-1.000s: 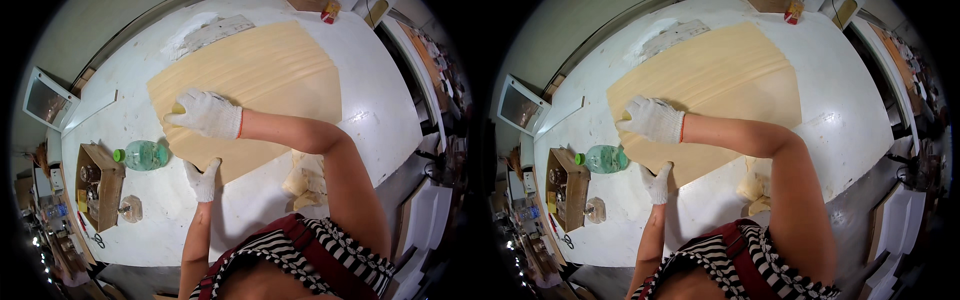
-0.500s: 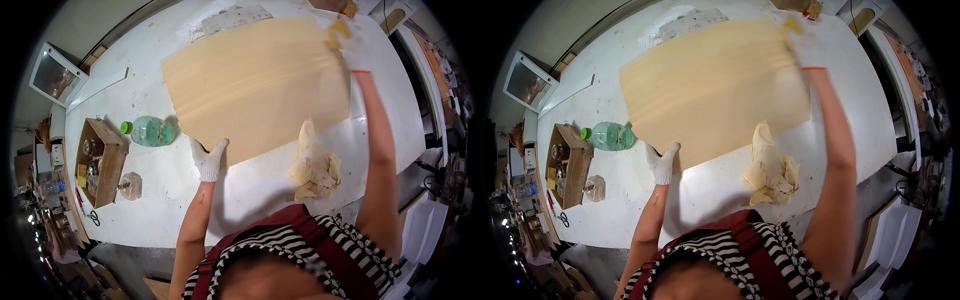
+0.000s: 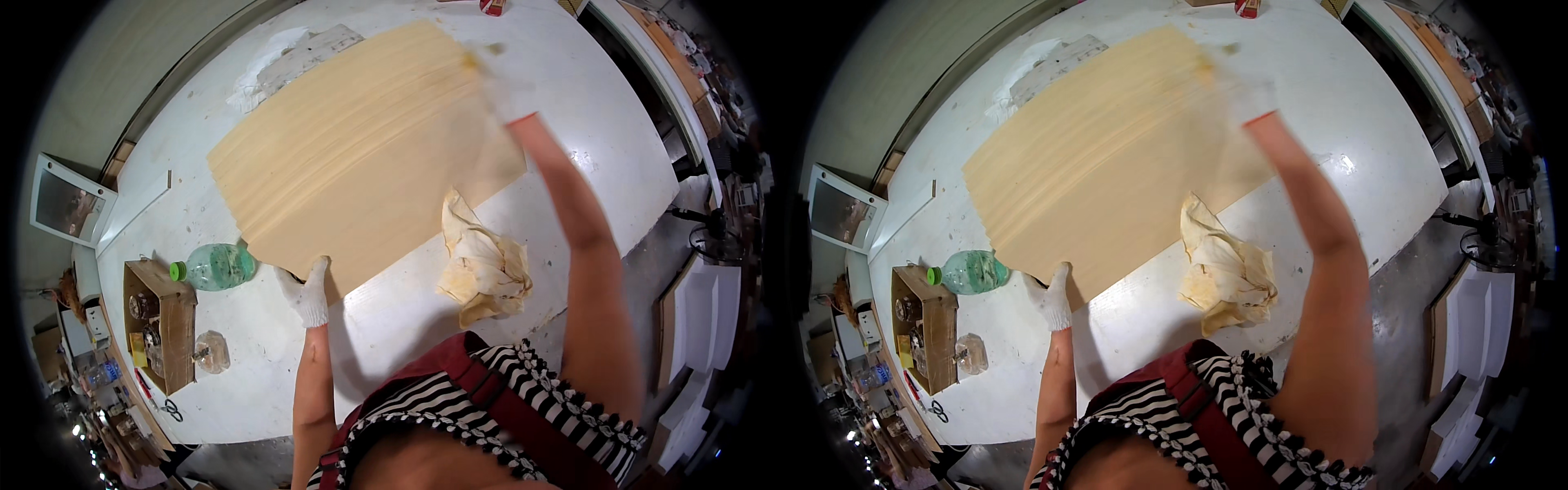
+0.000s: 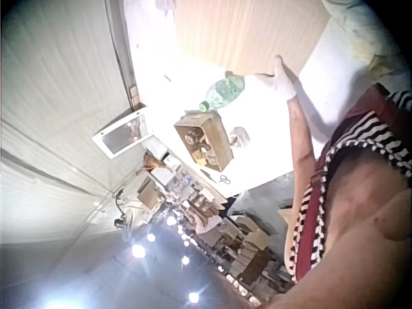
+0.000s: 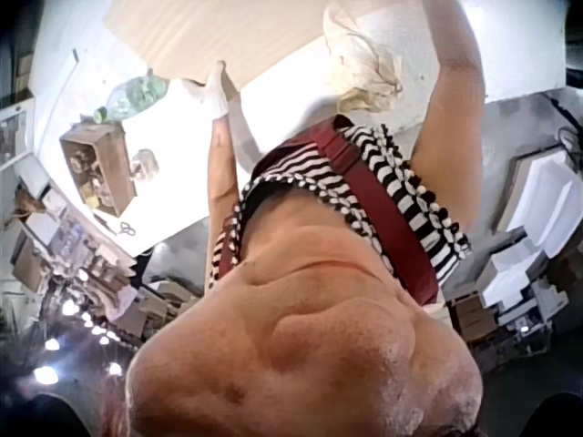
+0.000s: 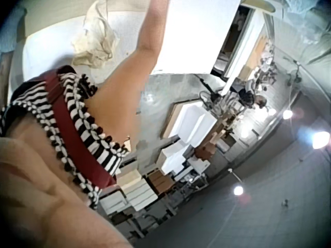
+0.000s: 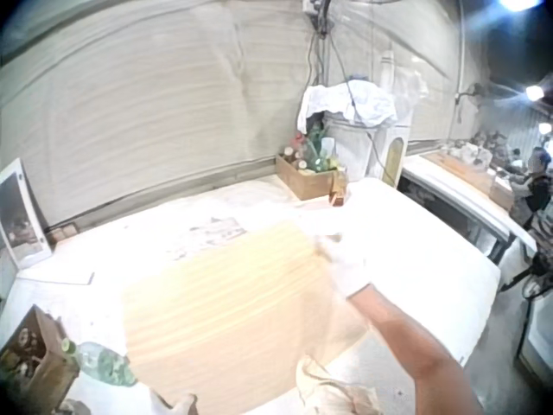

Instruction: The person wipes a stack of grooved wood panels using a cloth dampened from a green bottle and a sponge, handling the panels to clean their surfaces and edges before stacking them together.

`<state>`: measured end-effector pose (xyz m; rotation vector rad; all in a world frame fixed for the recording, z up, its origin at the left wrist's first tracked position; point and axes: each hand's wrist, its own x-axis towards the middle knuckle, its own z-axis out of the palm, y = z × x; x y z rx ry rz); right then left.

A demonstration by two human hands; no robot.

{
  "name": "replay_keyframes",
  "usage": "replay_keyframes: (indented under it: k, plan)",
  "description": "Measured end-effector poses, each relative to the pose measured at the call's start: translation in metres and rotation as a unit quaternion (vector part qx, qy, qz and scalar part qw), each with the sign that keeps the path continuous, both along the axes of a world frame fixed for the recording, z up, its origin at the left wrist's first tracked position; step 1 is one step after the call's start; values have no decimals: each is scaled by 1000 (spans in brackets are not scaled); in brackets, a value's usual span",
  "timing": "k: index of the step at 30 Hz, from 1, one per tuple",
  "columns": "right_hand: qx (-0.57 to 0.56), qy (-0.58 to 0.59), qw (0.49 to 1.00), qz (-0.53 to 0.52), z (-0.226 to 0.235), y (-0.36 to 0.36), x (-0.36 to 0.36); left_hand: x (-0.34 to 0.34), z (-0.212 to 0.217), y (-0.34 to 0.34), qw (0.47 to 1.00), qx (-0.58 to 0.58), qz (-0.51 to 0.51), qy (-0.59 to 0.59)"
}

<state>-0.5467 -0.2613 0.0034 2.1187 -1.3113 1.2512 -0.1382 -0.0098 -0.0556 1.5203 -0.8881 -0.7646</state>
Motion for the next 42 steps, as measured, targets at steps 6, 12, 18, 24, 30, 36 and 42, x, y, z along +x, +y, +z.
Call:
replay_keyframes:
  k: [6, 12, 18, 24, 30, 36, 42]
  plan:
    - [181, 73, 964, -182, 9, -8, -65, 8, -11, -2, 999, -6, -9, -33]
    - [60, 99, 981, 156, 29, 115, 144, -7, -1, -2, 1000, -16, -14, -3]
    - [91, 36, 995, -36, 6, 54, 13, 0, -3, 6, 1000, -19, -6, -20]
    - [127, 56, 958, -252, -21, 28, -81, 4, -3, 0, 999, -1, -21, -43]
    - [87, -80, 993, 27, 27, 112, 81, 7, -10, -2, 997, -8, -6, -82]
    - [24, 67, 992, 104, 14, 97, 120, 9, -16, 0, 998, -9, -6, -59]
    - [182, 81, 946, -254, -2, 31, -86, -2, -6, 0, 999, -17, -15, -34]
